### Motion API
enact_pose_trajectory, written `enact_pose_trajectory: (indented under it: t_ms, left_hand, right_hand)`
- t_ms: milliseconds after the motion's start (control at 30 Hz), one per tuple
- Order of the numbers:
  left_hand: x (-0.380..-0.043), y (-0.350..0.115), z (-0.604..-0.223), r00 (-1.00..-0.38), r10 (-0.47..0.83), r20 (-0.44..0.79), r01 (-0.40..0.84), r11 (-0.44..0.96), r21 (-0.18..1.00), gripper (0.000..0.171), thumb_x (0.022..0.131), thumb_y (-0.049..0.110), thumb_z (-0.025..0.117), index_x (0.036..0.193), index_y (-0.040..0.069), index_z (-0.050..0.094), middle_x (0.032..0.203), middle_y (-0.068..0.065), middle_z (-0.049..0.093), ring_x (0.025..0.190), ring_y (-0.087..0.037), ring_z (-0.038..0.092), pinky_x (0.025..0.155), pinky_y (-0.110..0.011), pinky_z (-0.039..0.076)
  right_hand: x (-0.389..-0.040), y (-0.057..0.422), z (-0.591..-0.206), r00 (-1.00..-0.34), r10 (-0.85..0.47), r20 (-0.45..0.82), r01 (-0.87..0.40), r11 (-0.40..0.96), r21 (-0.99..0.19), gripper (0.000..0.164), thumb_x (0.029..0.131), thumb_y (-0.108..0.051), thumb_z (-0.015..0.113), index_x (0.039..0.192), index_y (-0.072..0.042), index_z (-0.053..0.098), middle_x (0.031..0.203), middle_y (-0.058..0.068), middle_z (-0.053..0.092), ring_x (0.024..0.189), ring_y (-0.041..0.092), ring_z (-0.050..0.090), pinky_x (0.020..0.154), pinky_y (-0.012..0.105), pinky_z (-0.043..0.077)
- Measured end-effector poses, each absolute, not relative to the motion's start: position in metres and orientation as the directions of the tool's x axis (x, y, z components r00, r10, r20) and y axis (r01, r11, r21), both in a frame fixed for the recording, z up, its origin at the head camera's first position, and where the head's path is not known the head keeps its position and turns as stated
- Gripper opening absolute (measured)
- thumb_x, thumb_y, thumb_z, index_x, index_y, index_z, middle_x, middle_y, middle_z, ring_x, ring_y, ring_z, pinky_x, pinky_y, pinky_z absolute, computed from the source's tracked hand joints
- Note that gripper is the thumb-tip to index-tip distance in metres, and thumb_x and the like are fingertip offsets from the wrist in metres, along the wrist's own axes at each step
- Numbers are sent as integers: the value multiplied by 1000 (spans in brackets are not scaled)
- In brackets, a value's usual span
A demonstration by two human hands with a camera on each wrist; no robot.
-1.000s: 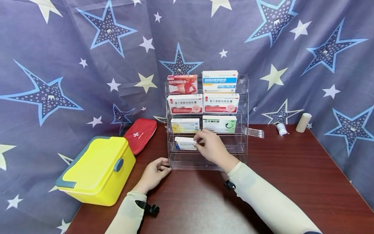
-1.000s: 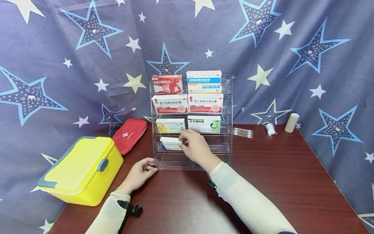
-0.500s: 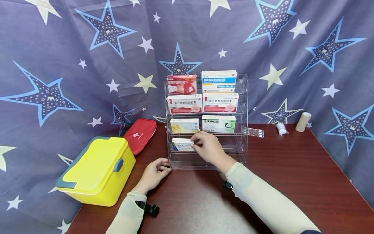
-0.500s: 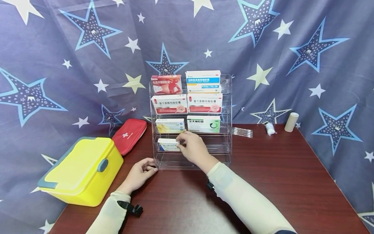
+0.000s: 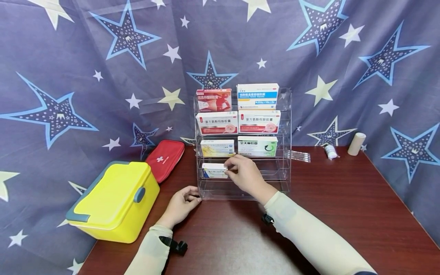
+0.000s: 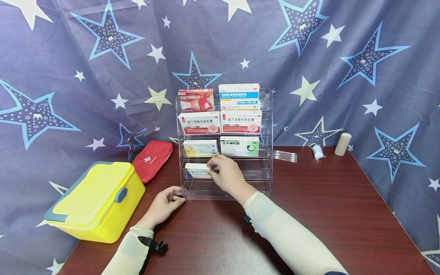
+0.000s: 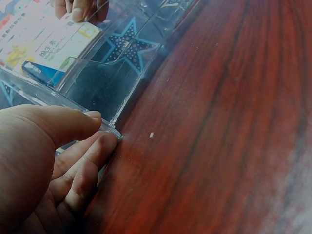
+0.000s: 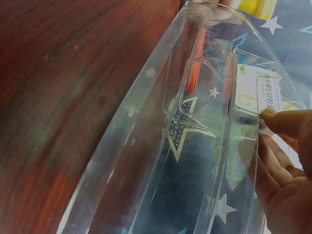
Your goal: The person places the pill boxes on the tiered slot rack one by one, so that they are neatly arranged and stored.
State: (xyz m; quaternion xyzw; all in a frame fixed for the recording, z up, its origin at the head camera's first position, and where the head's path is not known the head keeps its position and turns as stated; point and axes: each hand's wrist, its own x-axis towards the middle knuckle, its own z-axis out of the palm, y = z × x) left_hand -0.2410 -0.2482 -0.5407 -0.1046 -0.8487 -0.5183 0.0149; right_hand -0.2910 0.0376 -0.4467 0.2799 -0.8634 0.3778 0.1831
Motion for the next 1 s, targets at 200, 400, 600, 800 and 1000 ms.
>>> enact_pose_trajectory:
  t_ms: [200, 400, 600, 800, 1000]
  left_hand:
    - [-241, -248, -541, -979, 159, 126, 184, 438, 880, 29, 93, 6, 79, 121, 13, 71, 107, -2, 74, 89, -16, 74, 81, -27, 58]
    - [-241, -248, -541, -979, 158, 125, 183, 437, 880, 30, 93, 6, 79, 121, 13, 71, 107, -2, 74, 89, -15, 73, 81, -27, 57]
    - [-241, -247, -541, -979, 155, 135, 191, 440, 878, 30, 93, 6, 80, 121, 11, 71, 107, -2, 74, 88, -15, 73, 80, -26, 58]
    - [-241, -246, -540, -980, 154, 126, 183, 443, 878, 29, 93, 6, 79, 121, 12, 71, 107, -2, 74, 89, -15, 73, 81, -27, 58]
    - [-241, -247, -540, -981, 153, 123, 179, 446, 877, 29, 93, 7, 80, 121, 13, 71, 107, -2, 74, 89, -15, 73, 81, -27, 57]
  right_hand:
    - [-292, 38, -446, -775, -346, 529, -624, 552, -553, 23, 84, -5, 88, 101, -15, 76, 99, -6, 68, 80, 4, 72, 77, 20, 57]
    - [-292, 37, -447, -786, -344, 513, -612, 550, -568, 22, 85, -6, 87, 102, -14, 76, 100, -6, 68, 80, 4, 72, 77, 19, 56]
    - [-292, 38, -448, -784, -338, 520, -614, 540, -575, 24, 83, -5, 88, 101, -14, 76, 99, -6, 68, 80, 4, 72, 76, 19, 56]
    - [-290, 38, -447, -782, -340, 523, -617, 543, -570, 24, 84, -5, 88, 102, -14, 76, 100, -6, 68, 81, 4, 73, 76, 19, 56]
    - [-290, 39, -447, -781, -347, 520, -618, 553, -559, 23, 85, -5, 87, 103, -14, 77, 102, -6, 68, 82, 5, 73, 77, 18, 56]
